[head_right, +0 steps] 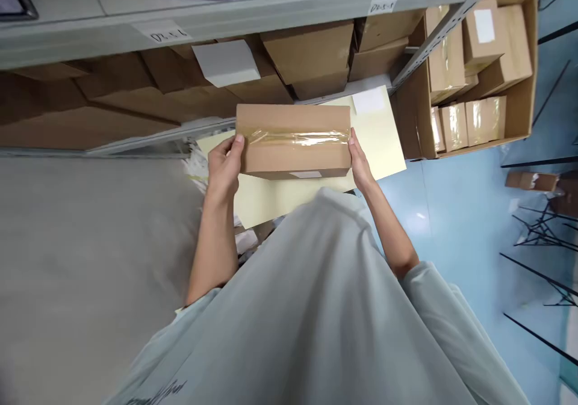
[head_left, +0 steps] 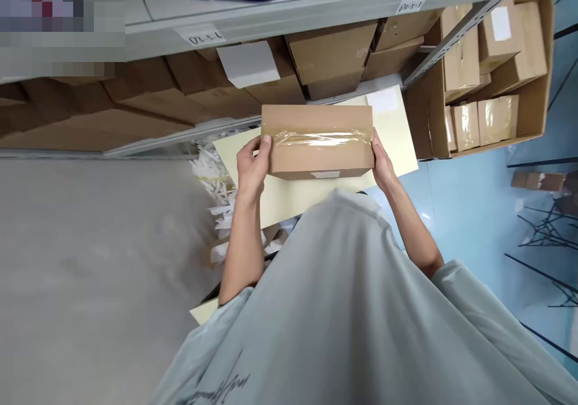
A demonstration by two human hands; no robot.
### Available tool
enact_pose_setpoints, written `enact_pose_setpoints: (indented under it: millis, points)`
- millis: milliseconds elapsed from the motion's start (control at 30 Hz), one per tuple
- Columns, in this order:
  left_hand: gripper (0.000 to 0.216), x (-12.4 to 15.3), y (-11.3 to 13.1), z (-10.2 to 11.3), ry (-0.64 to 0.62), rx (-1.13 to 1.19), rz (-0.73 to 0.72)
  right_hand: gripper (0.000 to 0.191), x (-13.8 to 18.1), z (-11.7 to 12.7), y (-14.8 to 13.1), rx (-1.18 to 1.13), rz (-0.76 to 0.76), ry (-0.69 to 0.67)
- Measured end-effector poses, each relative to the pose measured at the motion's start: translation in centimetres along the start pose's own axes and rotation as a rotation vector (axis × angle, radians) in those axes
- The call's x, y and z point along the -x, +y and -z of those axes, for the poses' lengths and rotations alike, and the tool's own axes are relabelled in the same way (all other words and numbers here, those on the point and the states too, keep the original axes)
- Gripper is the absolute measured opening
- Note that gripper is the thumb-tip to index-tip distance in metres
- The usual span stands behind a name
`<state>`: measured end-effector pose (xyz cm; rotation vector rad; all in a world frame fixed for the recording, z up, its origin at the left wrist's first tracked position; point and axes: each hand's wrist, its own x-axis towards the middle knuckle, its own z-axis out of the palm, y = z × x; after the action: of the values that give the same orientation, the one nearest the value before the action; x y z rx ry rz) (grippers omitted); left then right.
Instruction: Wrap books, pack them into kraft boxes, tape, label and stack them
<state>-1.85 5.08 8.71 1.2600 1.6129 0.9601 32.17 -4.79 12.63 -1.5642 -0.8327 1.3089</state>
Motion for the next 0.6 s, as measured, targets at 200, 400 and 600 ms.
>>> enact_pose_setpoints:
  millis: [200,400,600]
  points:
    - [0.054,5.0,-3.1,-4.3,0.157,-0.127,0.074,0.096,-3.3,3.0,-0.3,0.245,0.077,-0.073]
    - [0.044,7.1,-4.3,-6.6,0.160,-0.131,0.214,0.076,-4.7,2.8,-0.2,0.480,-0.128,0.064]
    - [0.055,8.0,-4.6,-7.9,0.235,-0.174,0.257,0.083,-4.9,1.6,0.6,0.635,-0.245,-0.039]
